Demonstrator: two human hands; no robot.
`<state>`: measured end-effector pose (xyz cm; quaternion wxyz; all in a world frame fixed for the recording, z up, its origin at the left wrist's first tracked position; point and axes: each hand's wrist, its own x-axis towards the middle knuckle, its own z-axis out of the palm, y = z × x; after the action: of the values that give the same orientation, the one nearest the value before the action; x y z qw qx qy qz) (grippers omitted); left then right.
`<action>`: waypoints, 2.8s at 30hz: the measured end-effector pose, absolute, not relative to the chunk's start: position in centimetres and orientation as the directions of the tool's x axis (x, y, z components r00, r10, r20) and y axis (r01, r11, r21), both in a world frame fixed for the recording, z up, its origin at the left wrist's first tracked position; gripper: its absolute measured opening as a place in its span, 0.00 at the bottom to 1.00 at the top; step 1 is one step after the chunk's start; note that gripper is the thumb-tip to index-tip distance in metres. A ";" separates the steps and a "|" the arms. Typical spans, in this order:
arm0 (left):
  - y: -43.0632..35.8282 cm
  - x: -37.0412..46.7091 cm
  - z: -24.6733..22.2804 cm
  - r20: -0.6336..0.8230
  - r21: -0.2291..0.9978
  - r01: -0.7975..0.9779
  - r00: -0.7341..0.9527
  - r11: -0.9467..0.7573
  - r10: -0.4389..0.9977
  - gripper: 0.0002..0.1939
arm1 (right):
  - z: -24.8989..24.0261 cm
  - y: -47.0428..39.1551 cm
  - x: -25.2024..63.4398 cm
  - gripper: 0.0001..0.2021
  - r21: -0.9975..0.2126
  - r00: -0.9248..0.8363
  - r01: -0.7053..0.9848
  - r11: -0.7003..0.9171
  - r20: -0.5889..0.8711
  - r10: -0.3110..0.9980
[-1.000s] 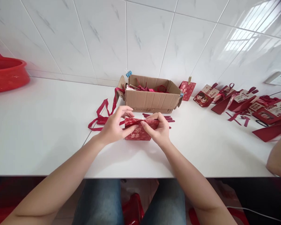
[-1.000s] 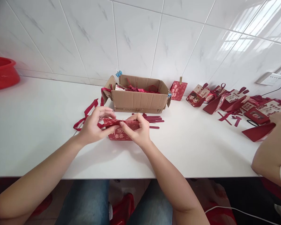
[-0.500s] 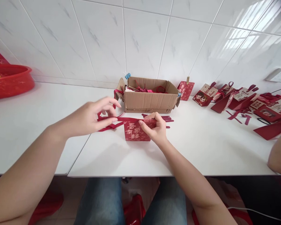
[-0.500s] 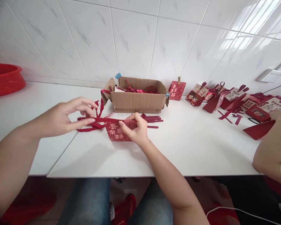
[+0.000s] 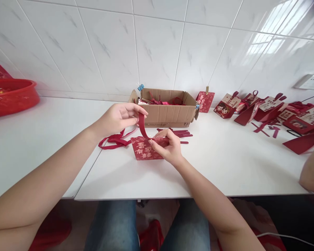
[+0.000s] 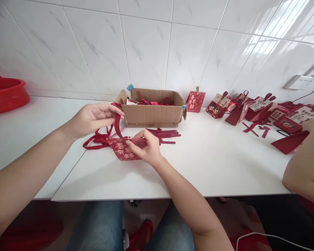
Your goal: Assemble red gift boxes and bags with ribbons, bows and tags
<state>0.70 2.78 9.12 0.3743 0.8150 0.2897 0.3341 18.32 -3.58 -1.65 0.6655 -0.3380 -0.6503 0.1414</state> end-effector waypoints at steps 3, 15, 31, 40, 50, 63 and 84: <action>3.4 1.0 8.0 0.318 0.790 0.221 0.649 -0.572 0.691 0.10 | -1.7 -3.7 18.4 0.11 -0.625 0.103 0.249 0.740 0.777 0.621; 1.7 2.6 8.1 0.183 0.816 0.332 0.628 -0.473 0.757 0.12 | -1.7 -3.4 18.4 0.10 -0.624 0.131 0.312 0.717 0.775 0.618; 1.0 2.4 6.2 0.276 0.855 0.224 0.567 -0.468 0.776 0.09 | -1.7 -3.4 18.4 0.08 -0.587 0.129 0.299 0.753 0.806 0.577; 0.6 2.1 5.3 0.293 0.878 0.187 0.520 -0.442 0.802 0.05 | -2.1 -3.2 18.4 0.08 -0.589 0.131 0.308 0.747 0.804 0.580; 0.6 1.7 4.5 0.451 0.793 0.107 0.560 -0.600 0.695 0.06 | -1.9 -3.2 18.4 0.08 -0.604 0.146 0.335 0.724 0.792 0.593; 1.1 0.6 2.6 0.429 0.788 0.062 0.657 -0.612 0.619 0.06 | -2.2 -3.3 18.8 0.07 -0.280 -0.071 0.502 0.818 0.930 0.362; 1.2 0.7 2.2 0.439 0.827 -0.022 0.649 -0.561 0.621 0.09 | -2.2 -2.9 19.2 0.10 -0.126 -0.205 0.436 0.891 0.950 0.234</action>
<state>0.71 1.17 2.17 0.4292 0.8002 0.1873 0.3746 19.17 -2.92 -2.19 0.5921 -0.2171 -0.7714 -0.0850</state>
